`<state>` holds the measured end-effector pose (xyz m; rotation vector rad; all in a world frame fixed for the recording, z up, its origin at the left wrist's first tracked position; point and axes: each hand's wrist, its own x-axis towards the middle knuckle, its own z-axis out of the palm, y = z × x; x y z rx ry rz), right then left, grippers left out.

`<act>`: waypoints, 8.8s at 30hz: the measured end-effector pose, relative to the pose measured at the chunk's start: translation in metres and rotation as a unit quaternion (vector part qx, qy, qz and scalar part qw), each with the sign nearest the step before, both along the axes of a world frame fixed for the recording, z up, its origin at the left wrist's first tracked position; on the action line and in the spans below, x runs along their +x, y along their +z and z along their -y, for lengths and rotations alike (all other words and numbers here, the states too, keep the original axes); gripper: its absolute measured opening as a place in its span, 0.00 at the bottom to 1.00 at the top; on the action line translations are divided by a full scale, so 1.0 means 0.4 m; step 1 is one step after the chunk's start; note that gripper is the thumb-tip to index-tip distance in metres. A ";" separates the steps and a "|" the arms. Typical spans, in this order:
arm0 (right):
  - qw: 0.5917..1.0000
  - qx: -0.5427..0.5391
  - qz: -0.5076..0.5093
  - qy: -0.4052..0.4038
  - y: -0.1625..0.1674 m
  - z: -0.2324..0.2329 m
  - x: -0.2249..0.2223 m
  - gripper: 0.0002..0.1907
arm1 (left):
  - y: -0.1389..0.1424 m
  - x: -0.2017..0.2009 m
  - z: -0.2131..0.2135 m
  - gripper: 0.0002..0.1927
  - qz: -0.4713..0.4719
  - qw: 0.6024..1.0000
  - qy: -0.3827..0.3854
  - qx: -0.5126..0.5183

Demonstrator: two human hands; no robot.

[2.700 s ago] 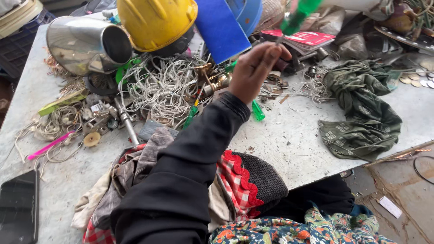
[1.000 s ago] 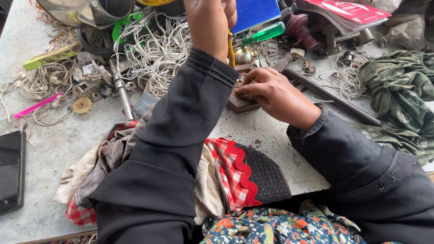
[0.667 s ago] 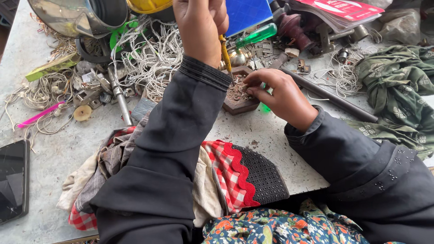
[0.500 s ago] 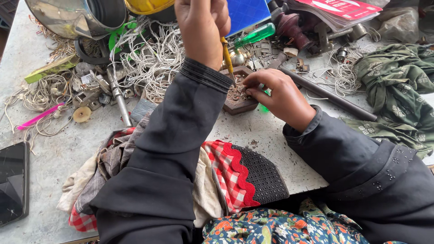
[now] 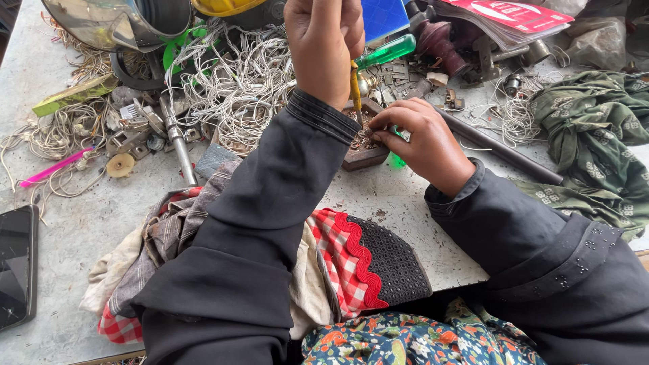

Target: The person is repairing a small metal lock mechanism on a cluttered workbench. They use pliers to hold and manipulate the lock, a screwdriver to adjust internal components, and a hammer to tap parts into place. The person repeatedly disassembles and reassembles the lock, focusing on the internal pins and springs.

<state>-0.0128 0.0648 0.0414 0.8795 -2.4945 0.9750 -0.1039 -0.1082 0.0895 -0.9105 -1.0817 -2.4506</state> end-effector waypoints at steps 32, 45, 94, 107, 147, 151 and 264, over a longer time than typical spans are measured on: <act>0.997 -0.018 0.074 0.013 -0.035 -0.008 -0.035 0.08 | -0.016 0.013 -0.021 0.22 -0.038 0.996 -0.064 -0.038; 0.995 -0.024 0.089 0.024 -0.042 -0.022 -0.034 0.08 | -0.007 0.049 -0.030 0.22 -0.052 0.995 -0.072 -0.042; 0.992 -0.054 0.091 0.065 -0.033 -0.011 -0.032 0.11 | -0.015 0.058 -0.025 0.24 -0.027 0.998 -0.059 -0.021; 0.998 -0.010 0.057 0.034 -0.027 -0.023 -0.032 0.10 | -0.017 0.018 -0.027 0.24 -0.019 1.000 -0.009 0.008; 0.998 0.028 -0.023 0.048 -0.055 -0.037 -0.073 0.06 | -0.043 -0.010 -0.024 0.23 -0.015 0.999 0.009 0.043; 0.998 0.027 -0.020 0.044 -0.053 -0.039 -0.073 0.06 | -0.042 -0.013 -0.024 0.23 -0.016 0.999 -0.006 0.042; 0.998 0.059 -0.004 0.025 -0.005 -0.011 -0.017 0.08 | -0.035 0.038 -0.025 0.21 -0.039 0.999 -0.031 0.002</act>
